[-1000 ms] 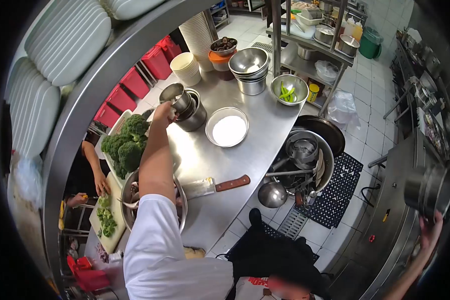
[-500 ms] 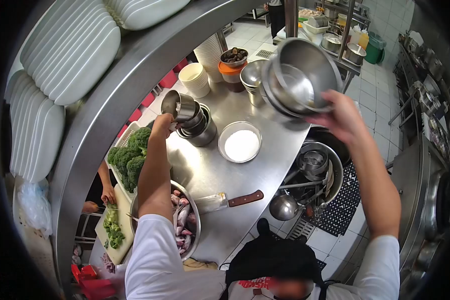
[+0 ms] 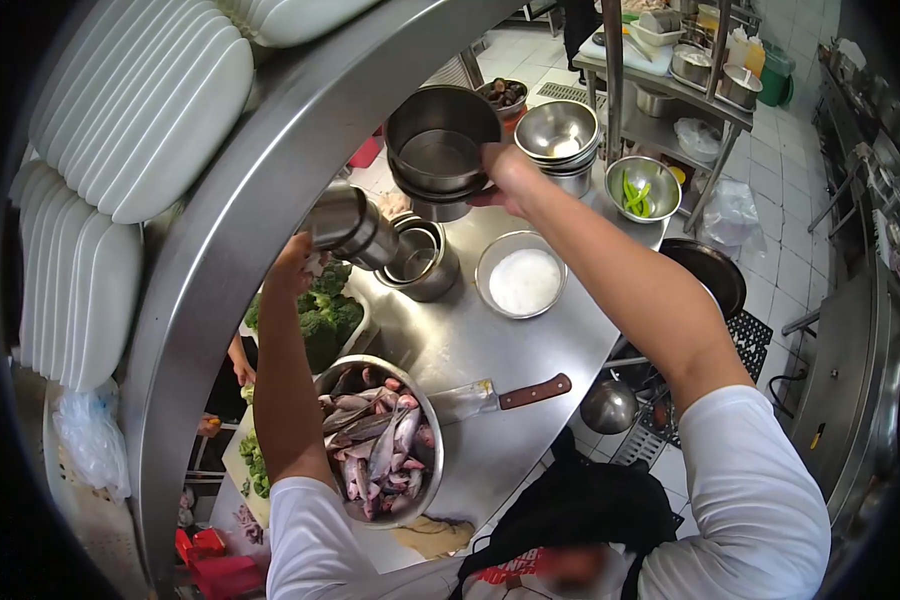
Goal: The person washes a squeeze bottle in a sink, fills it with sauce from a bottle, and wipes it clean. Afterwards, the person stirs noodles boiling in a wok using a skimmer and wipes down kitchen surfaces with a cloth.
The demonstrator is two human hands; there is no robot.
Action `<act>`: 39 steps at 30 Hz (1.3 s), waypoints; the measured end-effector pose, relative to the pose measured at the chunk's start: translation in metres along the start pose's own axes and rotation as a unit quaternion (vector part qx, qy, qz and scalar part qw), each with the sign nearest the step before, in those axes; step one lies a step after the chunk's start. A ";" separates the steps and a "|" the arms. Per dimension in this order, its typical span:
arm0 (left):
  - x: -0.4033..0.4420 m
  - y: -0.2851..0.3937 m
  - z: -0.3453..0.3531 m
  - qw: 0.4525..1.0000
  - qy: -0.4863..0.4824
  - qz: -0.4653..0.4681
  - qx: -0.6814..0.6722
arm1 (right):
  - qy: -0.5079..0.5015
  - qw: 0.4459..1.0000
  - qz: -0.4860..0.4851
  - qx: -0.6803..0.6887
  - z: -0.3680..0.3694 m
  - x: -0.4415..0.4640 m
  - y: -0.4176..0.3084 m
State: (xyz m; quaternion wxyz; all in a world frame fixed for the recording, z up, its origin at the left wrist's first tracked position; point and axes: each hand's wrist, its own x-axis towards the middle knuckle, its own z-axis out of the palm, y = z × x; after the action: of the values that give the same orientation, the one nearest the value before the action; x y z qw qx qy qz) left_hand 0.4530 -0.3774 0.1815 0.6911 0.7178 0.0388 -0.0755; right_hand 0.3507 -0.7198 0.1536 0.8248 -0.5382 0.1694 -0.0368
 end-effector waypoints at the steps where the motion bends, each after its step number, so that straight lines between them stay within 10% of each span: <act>1: -0.016 0.009 -0.007 1.000 0.005 0.018 -0.002 | 0.002 1.000 0.027 0.000 0.014 -0.001 -0.001; 13: -0.091 0.046 -0.036 0.990 0.030 0.091 0.100 | -0.161 0.876 -0.251 -0.379 0.075 0.082 0.113; 18: -0.028 0.036 -0.008 0.987 0.009 0.056 0.151 | -0.041 0.975 0.027 -0.218 0.101 0.029 0.071; 23: 0.026 0.030 0.026 0.978 -0.003 -0.003 0.207 | -0.130 0.966 0.074 -0.211 0.070 0.013 0.056; 32: 0.078 0.034 -0.015 0.946 -0.186 -0.031 0.262 | 0.002 0.987 0.055 -0.152 -0.064 -0.113 0.049; 39: 0.089 0.043 0.000 0.947 -0.084 0.118 0.288 | 0.073 0.990 0.084 -0.085 -0.166 -0.209 0.081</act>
State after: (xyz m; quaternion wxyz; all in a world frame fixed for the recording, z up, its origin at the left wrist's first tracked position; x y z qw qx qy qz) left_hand 0.5480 -0.3835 0.2098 0.4595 0.8768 -0.1278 -0.0608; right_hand 0.0913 -0.7802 0.0707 0.7619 -0.5858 0.2761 0.0077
